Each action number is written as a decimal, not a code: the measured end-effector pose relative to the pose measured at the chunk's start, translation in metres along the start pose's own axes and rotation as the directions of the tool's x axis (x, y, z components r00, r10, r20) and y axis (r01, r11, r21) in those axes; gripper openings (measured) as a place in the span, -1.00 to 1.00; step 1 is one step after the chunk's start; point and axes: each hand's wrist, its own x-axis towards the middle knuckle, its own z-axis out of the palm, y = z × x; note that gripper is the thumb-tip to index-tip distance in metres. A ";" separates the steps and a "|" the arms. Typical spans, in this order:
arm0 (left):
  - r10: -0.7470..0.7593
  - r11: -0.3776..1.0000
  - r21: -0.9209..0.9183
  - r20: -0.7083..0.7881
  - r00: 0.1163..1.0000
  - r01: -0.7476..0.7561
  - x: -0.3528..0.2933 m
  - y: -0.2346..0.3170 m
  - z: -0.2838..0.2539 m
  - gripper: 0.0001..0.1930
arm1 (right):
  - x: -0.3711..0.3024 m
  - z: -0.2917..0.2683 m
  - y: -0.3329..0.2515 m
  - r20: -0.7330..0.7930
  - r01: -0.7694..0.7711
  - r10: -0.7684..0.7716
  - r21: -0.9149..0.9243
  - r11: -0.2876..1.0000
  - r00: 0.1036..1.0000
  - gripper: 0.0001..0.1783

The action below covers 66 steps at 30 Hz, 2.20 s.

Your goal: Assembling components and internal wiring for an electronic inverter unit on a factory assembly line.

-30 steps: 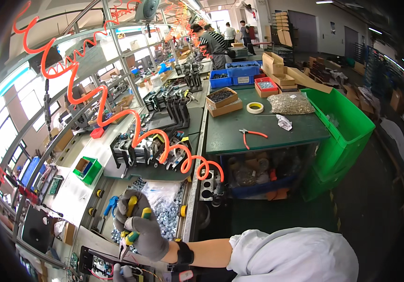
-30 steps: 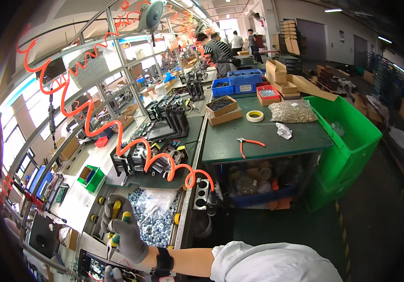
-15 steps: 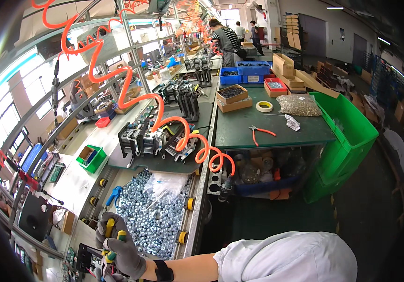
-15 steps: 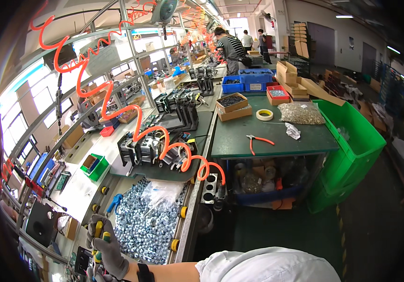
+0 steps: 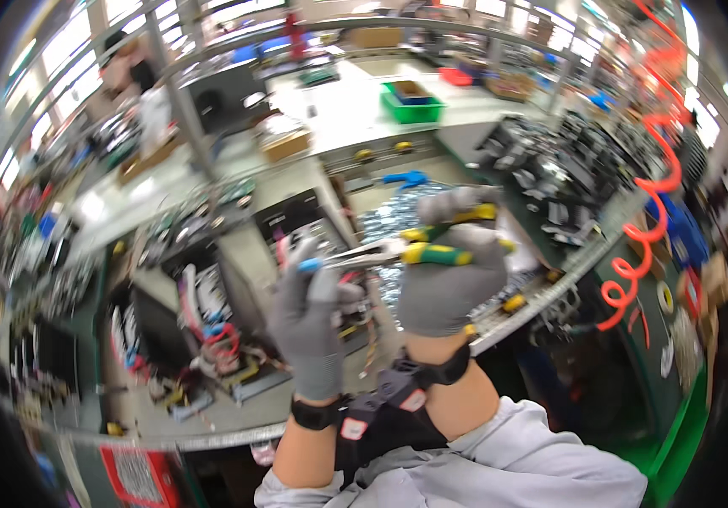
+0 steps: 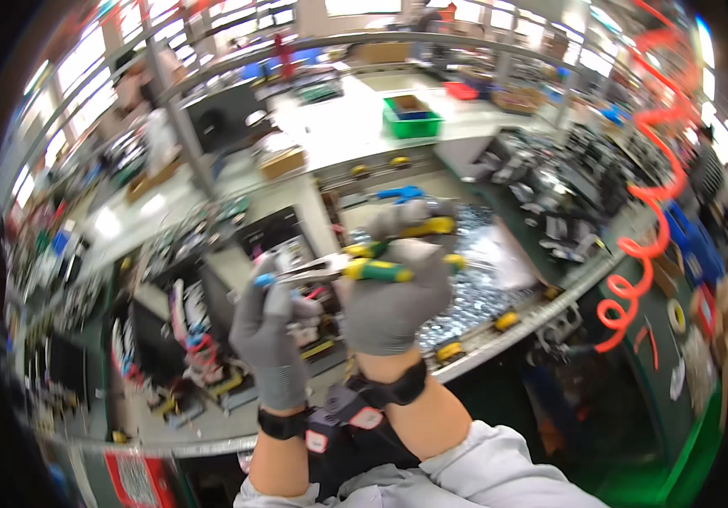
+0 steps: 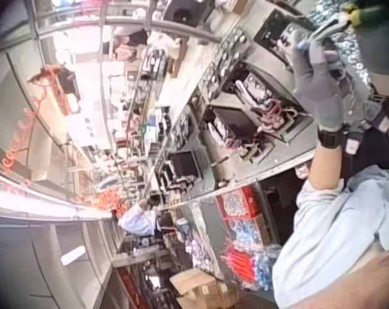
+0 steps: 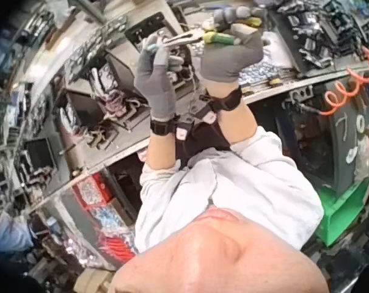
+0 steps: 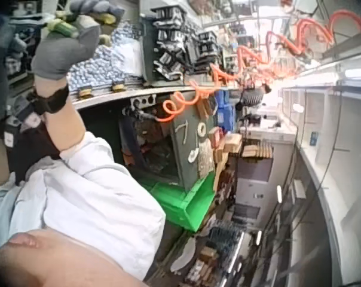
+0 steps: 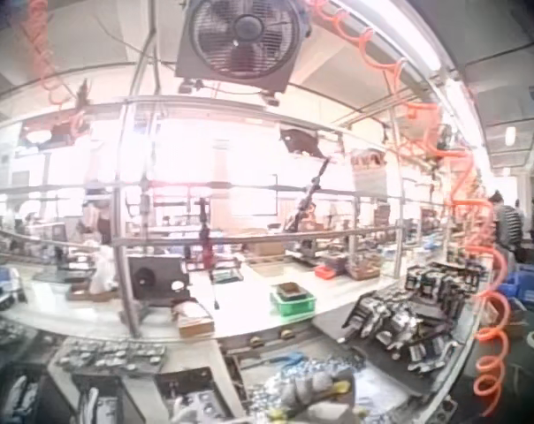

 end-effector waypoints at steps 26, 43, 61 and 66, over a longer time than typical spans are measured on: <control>0.492 0.431 0.623 0.444 0.749 -0.653 -0.016 -0.048 -0.060 -0.74 | 0.001 0.020 0.041 0.597 -0.260 0.479 -0.419 0.870 0.643 -0.41; 0.420 0.371 0.658 0.510 0.751 -0.655 -0.025 -0.046 -0.054 -0.59 | 0.011 0.004 0.060 0.592 -0.442 0.622 -0.439 0.782 0.512 -0.44; -0.049 0.853 -0.469 0.368 0.928 0.231 -0.024 -0.170 -0.043 -0.81 | -0.012 -0.014 0.079 0.642 -0.359 0.464 -0.298 0.884 0.610 -0.46; 0.007 -0.336 0.702 0.668 0.744 -0.628 -0.012 -0.198 -0.098 -0.84 | -0.065 0.017 0.091 0.608 -0.321 0.466 -0.338 0.884 0.643 -0.43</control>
